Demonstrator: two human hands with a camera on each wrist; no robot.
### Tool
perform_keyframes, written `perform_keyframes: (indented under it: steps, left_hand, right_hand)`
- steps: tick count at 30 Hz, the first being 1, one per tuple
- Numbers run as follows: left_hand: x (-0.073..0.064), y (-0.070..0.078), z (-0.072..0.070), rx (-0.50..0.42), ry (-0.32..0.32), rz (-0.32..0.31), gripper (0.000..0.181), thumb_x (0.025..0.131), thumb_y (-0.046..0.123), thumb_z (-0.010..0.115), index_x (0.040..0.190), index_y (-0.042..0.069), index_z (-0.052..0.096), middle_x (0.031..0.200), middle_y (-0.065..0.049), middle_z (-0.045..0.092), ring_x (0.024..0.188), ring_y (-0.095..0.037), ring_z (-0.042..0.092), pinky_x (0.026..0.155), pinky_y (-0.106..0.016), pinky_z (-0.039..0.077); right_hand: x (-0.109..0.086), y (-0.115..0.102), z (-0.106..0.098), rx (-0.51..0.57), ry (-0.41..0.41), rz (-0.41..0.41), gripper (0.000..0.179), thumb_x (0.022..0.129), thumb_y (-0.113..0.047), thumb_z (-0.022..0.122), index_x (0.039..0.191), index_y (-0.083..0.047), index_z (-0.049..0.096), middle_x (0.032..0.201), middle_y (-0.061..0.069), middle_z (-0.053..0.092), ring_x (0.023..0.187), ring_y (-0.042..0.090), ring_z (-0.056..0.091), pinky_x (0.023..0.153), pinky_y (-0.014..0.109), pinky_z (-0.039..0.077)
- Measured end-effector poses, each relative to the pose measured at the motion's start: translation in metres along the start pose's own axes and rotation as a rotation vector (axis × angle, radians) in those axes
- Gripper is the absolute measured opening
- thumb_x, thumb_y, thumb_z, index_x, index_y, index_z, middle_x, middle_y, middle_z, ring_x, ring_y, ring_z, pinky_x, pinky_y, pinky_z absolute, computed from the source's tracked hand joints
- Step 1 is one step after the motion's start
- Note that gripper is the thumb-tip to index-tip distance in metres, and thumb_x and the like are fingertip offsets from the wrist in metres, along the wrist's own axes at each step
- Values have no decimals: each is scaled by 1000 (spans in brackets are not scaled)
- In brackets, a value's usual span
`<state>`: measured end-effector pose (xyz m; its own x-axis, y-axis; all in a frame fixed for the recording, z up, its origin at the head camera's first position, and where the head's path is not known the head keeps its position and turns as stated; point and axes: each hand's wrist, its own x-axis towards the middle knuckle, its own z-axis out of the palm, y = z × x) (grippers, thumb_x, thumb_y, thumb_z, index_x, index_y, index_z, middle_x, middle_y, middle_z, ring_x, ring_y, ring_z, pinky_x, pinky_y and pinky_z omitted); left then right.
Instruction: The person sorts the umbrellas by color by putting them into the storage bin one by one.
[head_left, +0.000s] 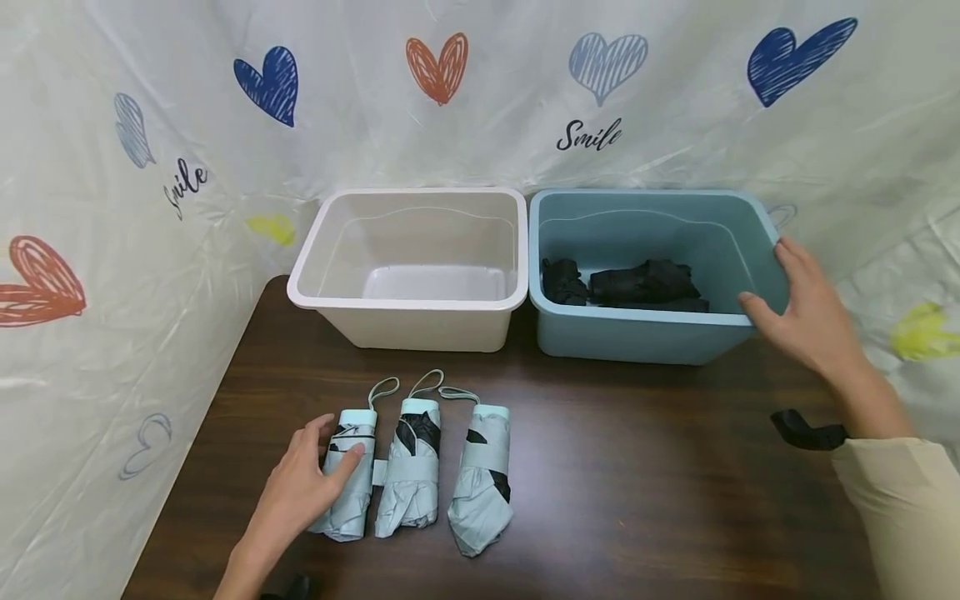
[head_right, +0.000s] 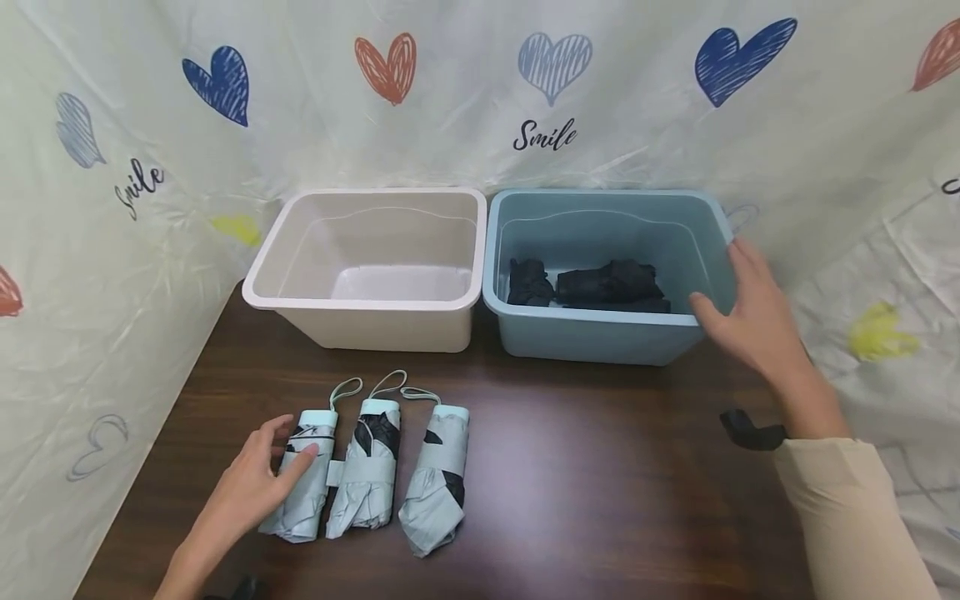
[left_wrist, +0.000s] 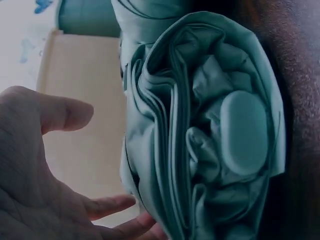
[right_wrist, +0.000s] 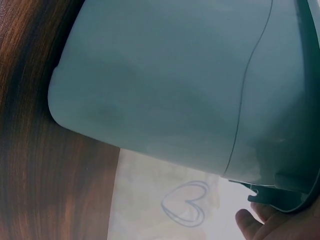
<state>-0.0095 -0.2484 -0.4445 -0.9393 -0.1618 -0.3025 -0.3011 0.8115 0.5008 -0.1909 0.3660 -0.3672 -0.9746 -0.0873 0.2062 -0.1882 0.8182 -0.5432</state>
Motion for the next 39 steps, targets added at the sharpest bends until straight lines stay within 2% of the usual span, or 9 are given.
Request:
perform_keyframes:
  steps: [8, 14, 26, 33, 39]
  left_hand:
    - [3, 2, 6, -30, -20, -53, 86, 101, 59, 60, 155, -3, 38, 144, -31, 56, 125, -42, 60, 101, -62, 50]
    - [3, 3, 9, 13, -30, -65, 88, 97, 56, 67, 150, -10, 42, 138, -33, 59, 119, -41, 62, 98, -59, 52]
    - [-3, 1, 18, 46, 4, -85, 93, 92, 55, 74, 150, -8, 39, 133, -30, 59, 105, -36, 66, 83, -52, 56]
    - [-6, 7, 22, 102, 55, -89, 88, 92, 51, 74, 147, -10, 43, 129, -31, 59, 105, -39, 66, 84, -58, 54]
    - [-8, 12, 22, 150, 78, -79, 87, 88, 45, 79, 144, -13, 46, 130, -32, 59, 101, -39, 67, 79, -58, 55]
  right_hand:
    - [3, 0, -2, -6, 4, 13, 84, 101, -31, 55, 169, -1, 16, 175, 28, 14, 152, 63, 24, 118, 83, 20]
    - [3, 0, -2, 5, 8, 12, 84, 100, -30, 55, 167, 2, 18, 175, 30, 15, 154, 61, 22, 122, 79, 19]
    - [4, 3, -1, -11, -9, 10, 84, 100, -31, 55, 169, -1, 16, 176, 28, 13, 153, 61, 23, 118, 83, 21]
    - [3, 3, 0, -7, -9, 15, 84, 100, -30, 55, 169, -2, 16, 176, 27, 14, 150, 63, 26, 115, 84, 24]
    - [3, 5, 1, -5, -12, 12, 85, 100, -30, 55, 169, -3, 15, 177, 25, 12, 152, 62, 24, 116, 84, 22]
